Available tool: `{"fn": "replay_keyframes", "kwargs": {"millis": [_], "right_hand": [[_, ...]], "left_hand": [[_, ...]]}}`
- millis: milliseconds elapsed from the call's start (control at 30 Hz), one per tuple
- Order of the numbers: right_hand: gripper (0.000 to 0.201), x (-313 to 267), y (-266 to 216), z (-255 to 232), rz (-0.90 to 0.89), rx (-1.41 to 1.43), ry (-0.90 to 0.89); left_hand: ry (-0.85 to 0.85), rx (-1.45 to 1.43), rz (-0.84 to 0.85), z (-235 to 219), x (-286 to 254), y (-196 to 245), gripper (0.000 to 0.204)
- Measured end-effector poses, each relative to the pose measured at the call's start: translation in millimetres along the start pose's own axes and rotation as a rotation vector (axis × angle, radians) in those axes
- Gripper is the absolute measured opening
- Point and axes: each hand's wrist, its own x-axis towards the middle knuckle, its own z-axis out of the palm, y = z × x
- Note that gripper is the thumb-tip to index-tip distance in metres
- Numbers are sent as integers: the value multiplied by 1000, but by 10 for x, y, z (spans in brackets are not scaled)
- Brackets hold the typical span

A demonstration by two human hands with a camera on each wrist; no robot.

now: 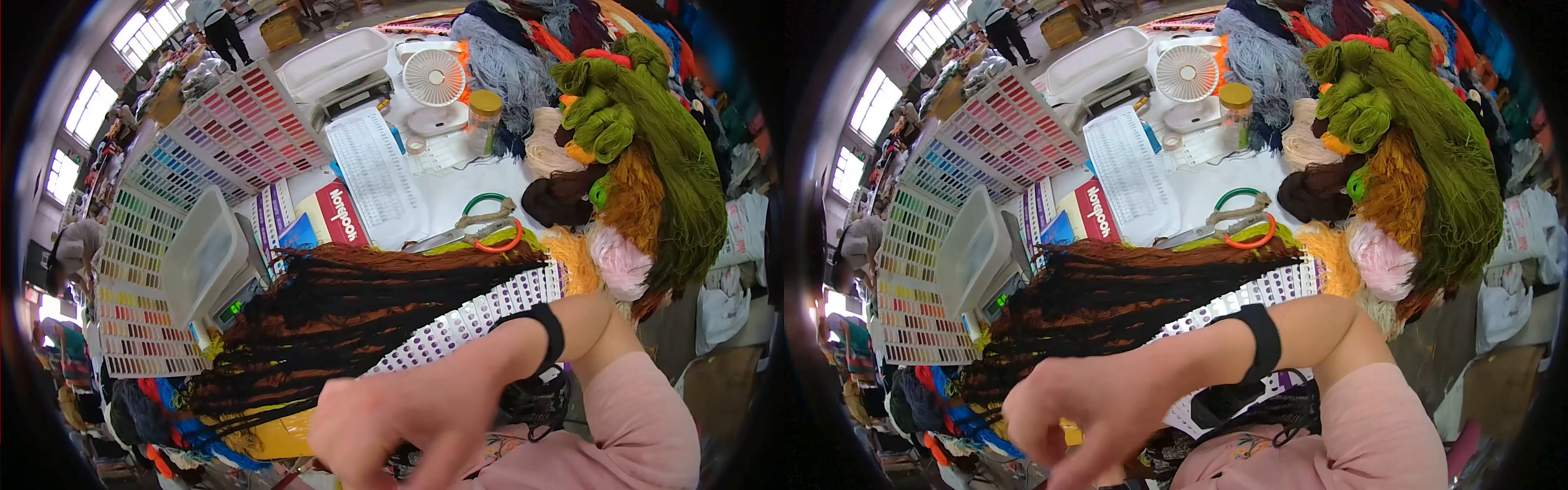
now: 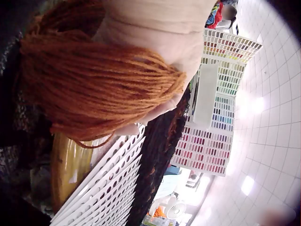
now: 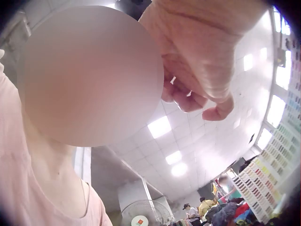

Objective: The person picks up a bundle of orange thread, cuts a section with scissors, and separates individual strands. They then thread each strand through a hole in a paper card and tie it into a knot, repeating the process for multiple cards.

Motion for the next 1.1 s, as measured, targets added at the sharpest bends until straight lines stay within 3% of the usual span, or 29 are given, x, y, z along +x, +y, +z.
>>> {"fn": "replay_keyframes", "kwargs": {"millis": [67,167,200,300,333,367,400,433,467,500,567,600,700,767,833,900,967,1033,1100], "right_hand": [[20,-155,393,56,106,-251,134],[17,-477,853,191,432,-435,118],[18,-579,984,259,505,-461,119],[21,-728,1207,387,635,-410,119],[38,-746,1265,421,692,-337,95],[45,-796,1346,503,671,-222,128],[52,-849,1433,606,649,-107,162],[59,-876,1475,657,626,7,195],[70,-835,1412,689,665,97,111],[67,-858,1424,739,687,147,79],[62,-935,1483,900,733,251,12],[51,-945,1517,908,764,354,-30],[35,-949,1394,758,914,609,88],[31,-963,1447,678,913,729,134],[34,-934,1445,704,947,641,129],[37,-764,1263,638,1107,570,111],[36,-833,1391,690,908,276,144],[35,-806,1337,706,816,-191,147],[28,-674,1262,765,550,-559,211]], "left_hand": [[-17,32,30,115,-55,-30,34],[29,159,150,433,-299,-169,33],[-80,56,173,429,-337,-189,33],[177,217,540,856,-462,-295,33],[-15,229,551,716,-502,-225,45],[184,161,612,993,-478,-281,41],[384,90,667,1548,-437,-401,38],[381,91,667,1778,-428,-459,38],[386,135,676,1932,-423,-502,40],[392,178,684,1987,-427,-518,43],[-57,397,621,1391,-445,-333,59],[-227,638,549,1236,-447,-150,73],[-442,609,560,1249,-441,14,79],[-454,405,545,1243,-471,64,86],[-419,121,526,1210,-505,93,86],[-397,-168,504,1364,-542,59,98],[-409,-50,583,1446,-600,61,98],[-412,88,662,1459,-739,122,98],[-418,233,739,1424,-891,204,95]]}}
